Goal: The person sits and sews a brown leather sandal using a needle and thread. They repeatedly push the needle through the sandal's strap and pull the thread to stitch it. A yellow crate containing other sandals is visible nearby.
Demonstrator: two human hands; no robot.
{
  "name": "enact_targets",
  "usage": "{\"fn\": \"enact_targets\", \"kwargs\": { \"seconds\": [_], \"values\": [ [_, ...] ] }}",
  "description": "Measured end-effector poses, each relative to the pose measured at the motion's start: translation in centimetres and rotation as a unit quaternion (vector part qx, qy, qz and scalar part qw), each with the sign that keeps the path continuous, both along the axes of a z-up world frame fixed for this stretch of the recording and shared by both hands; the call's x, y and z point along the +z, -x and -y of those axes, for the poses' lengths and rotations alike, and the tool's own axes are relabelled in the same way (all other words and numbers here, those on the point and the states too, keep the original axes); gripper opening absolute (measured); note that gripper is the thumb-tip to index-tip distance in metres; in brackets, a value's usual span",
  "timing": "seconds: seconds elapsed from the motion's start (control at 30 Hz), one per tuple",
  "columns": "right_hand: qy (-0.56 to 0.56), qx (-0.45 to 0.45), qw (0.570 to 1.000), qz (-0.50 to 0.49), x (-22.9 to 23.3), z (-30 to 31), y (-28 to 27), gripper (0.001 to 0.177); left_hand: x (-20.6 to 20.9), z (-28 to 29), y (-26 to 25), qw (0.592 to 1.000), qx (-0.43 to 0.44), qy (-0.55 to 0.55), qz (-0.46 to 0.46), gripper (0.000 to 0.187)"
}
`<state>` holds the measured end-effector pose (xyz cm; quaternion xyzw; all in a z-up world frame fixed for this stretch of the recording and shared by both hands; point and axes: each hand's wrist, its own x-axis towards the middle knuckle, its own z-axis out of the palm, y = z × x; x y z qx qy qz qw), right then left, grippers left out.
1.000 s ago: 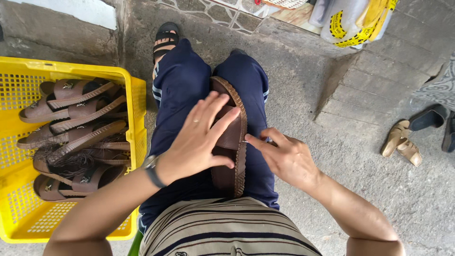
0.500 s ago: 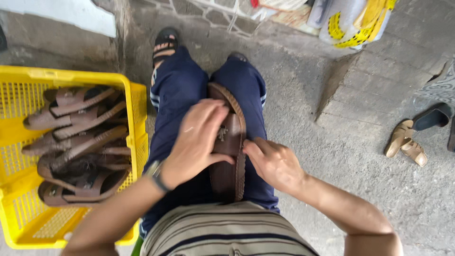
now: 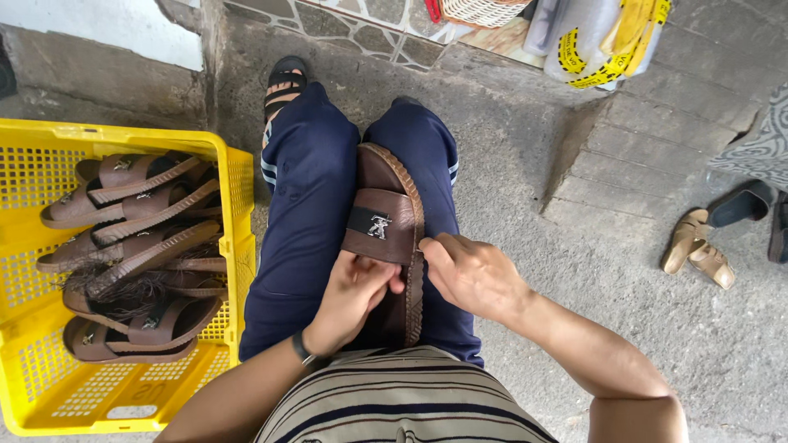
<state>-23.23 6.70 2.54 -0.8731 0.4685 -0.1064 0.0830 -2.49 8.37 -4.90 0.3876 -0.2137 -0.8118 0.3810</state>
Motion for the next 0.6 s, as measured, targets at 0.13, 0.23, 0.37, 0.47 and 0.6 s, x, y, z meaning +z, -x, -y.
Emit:
{"fn": "enact_targets", "kwargs": {
  "seconds": [0.13, 0.23, 0.37, 0.47, 0.6],
  "values": [
    [0.009, -0.018, 0.998, 0.053, 0.3, 0.1, 0.1, 0.014, 1.3, 2.3, 0.6, 0.996, -0.064, 0.011, 0.067, 0.003],
    [-0.05, -0.024, 0.996, 0.063, 2.4, 0.2, 1.0, 0.031, 1.5, 2.7, -0.4, 0.988, -0.115, -0.008, 0.104, 0.004],
    [-0.537, -0.164, 0.824, -0.071, 9.7, 4.0, 1.7, 0.065, 1.1, 2.3, -0.5, 0.993, -0.061, -0.006, 0.105, 0.012],
    [-0.487, -0.159, 0.847, -0.145, 10.3, 3.8, 6.2, 0.065, 0.7, 2.0, -0.4, 0.992, -0.091, 0.008, 0.09, 0.006],
    [-0.688, -0.159, 0.708, -0.003, 9.3, 3.1, 0.8, 0.078, -2.8, -0.6, -1.5, 0.975, -0.072, 0.149, 0.145, 0.015]
  ]
}}
